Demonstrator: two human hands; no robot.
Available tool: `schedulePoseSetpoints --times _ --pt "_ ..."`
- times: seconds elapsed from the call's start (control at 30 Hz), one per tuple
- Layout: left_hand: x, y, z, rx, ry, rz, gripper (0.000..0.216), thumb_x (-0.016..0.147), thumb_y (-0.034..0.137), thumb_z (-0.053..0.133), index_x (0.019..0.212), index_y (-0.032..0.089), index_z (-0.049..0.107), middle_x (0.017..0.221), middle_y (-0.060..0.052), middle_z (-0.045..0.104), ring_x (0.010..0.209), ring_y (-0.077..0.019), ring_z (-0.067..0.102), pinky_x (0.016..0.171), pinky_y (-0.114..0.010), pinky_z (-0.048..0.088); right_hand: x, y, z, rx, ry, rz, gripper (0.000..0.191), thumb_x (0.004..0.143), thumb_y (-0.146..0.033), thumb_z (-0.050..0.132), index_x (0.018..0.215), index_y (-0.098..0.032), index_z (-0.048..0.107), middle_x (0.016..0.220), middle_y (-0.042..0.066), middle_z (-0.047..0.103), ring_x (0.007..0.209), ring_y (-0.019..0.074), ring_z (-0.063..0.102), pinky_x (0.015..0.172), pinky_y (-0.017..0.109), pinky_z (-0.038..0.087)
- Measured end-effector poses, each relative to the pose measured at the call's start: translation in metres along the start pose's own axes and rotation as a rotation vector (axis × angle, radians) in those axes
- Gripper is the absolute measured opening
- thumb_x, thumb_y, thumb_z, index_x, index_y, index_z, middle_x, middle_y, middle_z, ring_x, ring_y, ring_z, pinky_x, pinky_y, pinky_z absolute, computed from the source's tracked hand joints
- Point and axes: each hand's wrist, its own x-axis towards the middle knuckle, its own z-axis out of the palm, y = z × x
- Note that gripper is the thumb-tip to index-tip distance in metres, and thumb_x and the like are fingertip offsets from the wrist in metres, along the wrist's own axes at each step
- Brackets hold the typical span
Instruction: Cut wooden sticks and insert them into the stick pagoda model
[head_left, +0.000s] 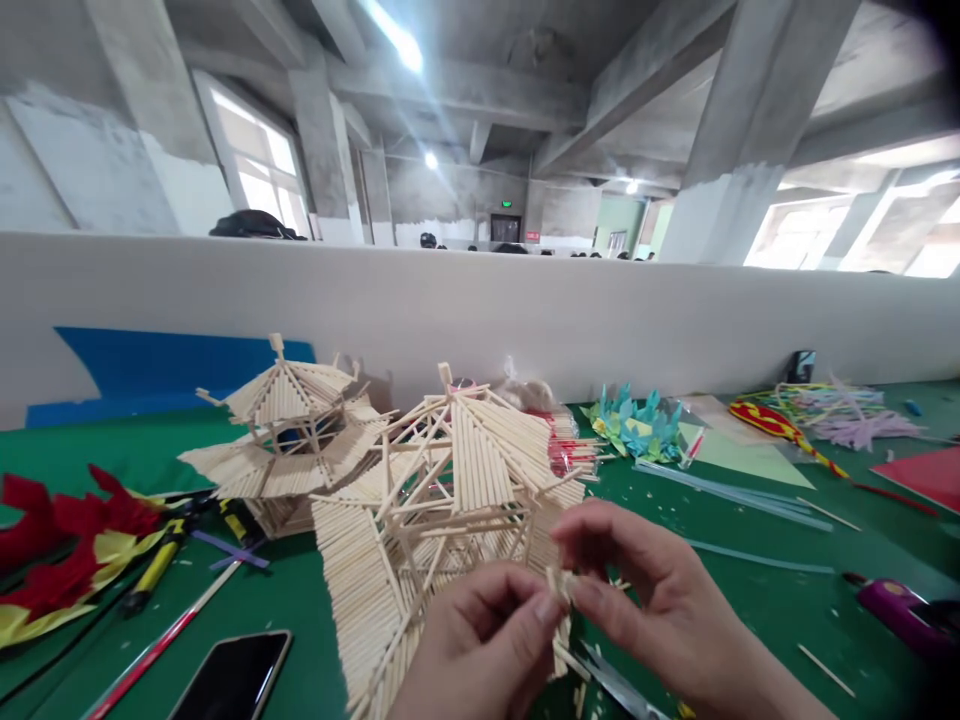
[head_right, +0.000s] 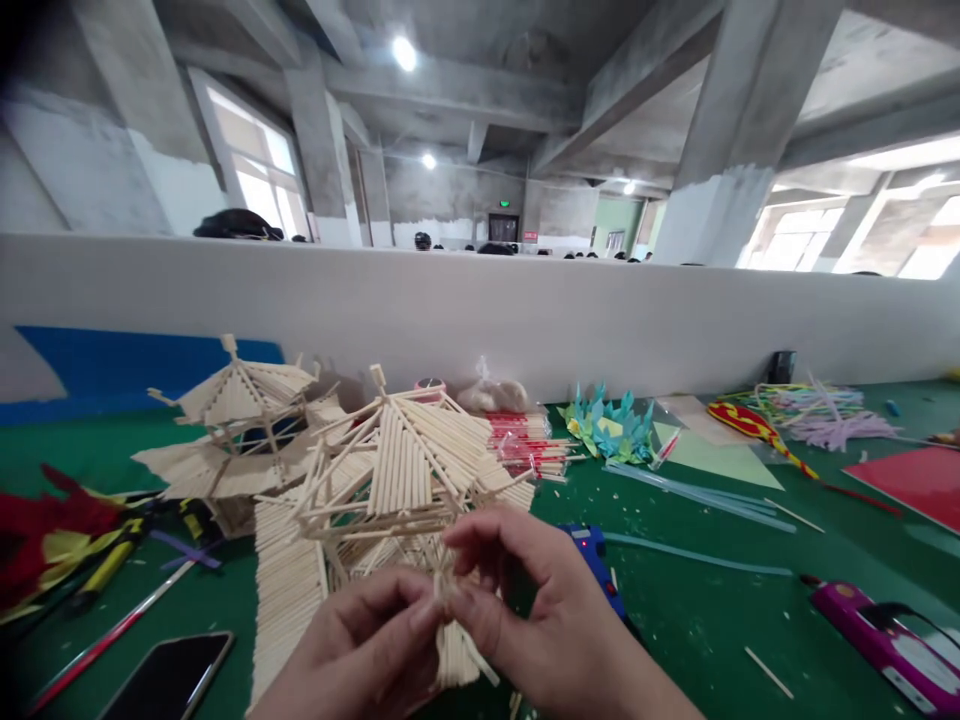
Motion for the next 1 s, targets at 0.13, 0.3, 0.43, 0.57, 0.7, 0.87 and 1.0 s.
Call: schedulePoseSetpoints --times 0.13,0.3,0.43,0.57,0.7,0.87,1.0 --pt "0.012 0.001 -0.006 -0.112 0.001 0.015 0.023 0.059 0.032 0.077 0.057 0.015 0.062 0.045 0.007 0.042 0.043 -0.0046 0.030 0.045 -0.018 0.019 0.005 0.006 -0.006 -0.175 0.004 -0.150 0.033 0.078 -0.014 0.058 0.107 -0.029 0.054 0.091 -0.001 0.056 0.076 0.0103 0.050 0.067 0.022 0.045" --pt "0.015 0.002 -0.007 -0.079 -0.035 -0.002 0.023 0.059 0.032 0.076 0.056 0.015 0.061 0.044 0.008 0.040 0.041 -0.0041 0.025 0.043 -0.020 0.015 0.010 0.010 -0.010 -0.209 -0.098 -0.171 0.031 0.081 -0.014 0.055 0.108 -0.030 0.058 0.095 0.001 0.055 0.088 0.0126 0.054 0.076 0.026 0.045" --pt "0.016 0.003 -0.007 -0.031 -0.025 -0.019 0.022 0.062 0.032 0.075 0.058 0.014 0.063 0.047 0.008 0.040 0.043 -0.0042 0.026 0.044 -0.020 0.017 0.014 0.010 -0.011 -0.229 -0.111 -0.182 0.016 0.080 -0.015 0.057 0.093 -0.023 0.063 0.086 0.001 0.054 0.079 0.0110 0.053 0.070 0.024 0.044" --pt "0.016 0.004 -0.008 -0.019 -0.020 -0.047 0.021 0.062 0.032 0.075 0.059 0.013 0.064 0.045 0.006 0.044 0.042 -0.0038 0.030 0.044 -0.018 0.019 0.015 0.007 -0.014 -0.224 -0.120 -0.187 0.004 0.081 -0.017 0.057 0.082 -0.020 0.060 0.078 -0.001 0.054 0.073 0.0100 0.051 0.065 0.022 0.042" --pt "0.018 0.005 -0.011 -0.042 -0.052 -0.076 0.027 0.059 0.037 0.075 0.051 0.014 0.064 0.041 0.003 0.052 0.037 -0.0039 0.034 0.040 -0.018 0.019 0.015 0.005 -0.018 -0.230 -0.149 -0.153 0.005 0.083 -0.020 0.056 0.079 -0.019 0.059 0.077 0.000 0.054 0.073 0.0104 0.050 0.064 0.022 0.041" --pt "0.017 0.005 -0.014 -0.017 -0.080 -0.088 0.026 0.057 0.040 0.076 0.055 0.014 0.068 0.041 0.003 0.052 0.038 -0.0042 0.035 0.040 -0.018 0.020 0.014 0.006 -0.020 -0.252 -0.123 -0.153 0.006 0.083 -0.019 0.055 0.079 -0.018 0.059 0.077 0.001 0.054 0.072 0.0110 0.050 0.063 0.023 0.041" --pt "0.015 0.003 -0.015 0.004 0.028 -0.037 0.020 0.058 0.032 0.078 0.065 0.015 0.070 0.047 0.006 0.049 0.044 -0.0036 0.037 0.046 -0.016 0.023 0.012 0.008 -0.019 -0.263 -0.113 -0.167 0.005 0.082 -0.020 0.055 0.078 -0.019 0.058 0.077 0.001 0.054 0.071 0.0115 0.051 0.062 0.024 0.042"
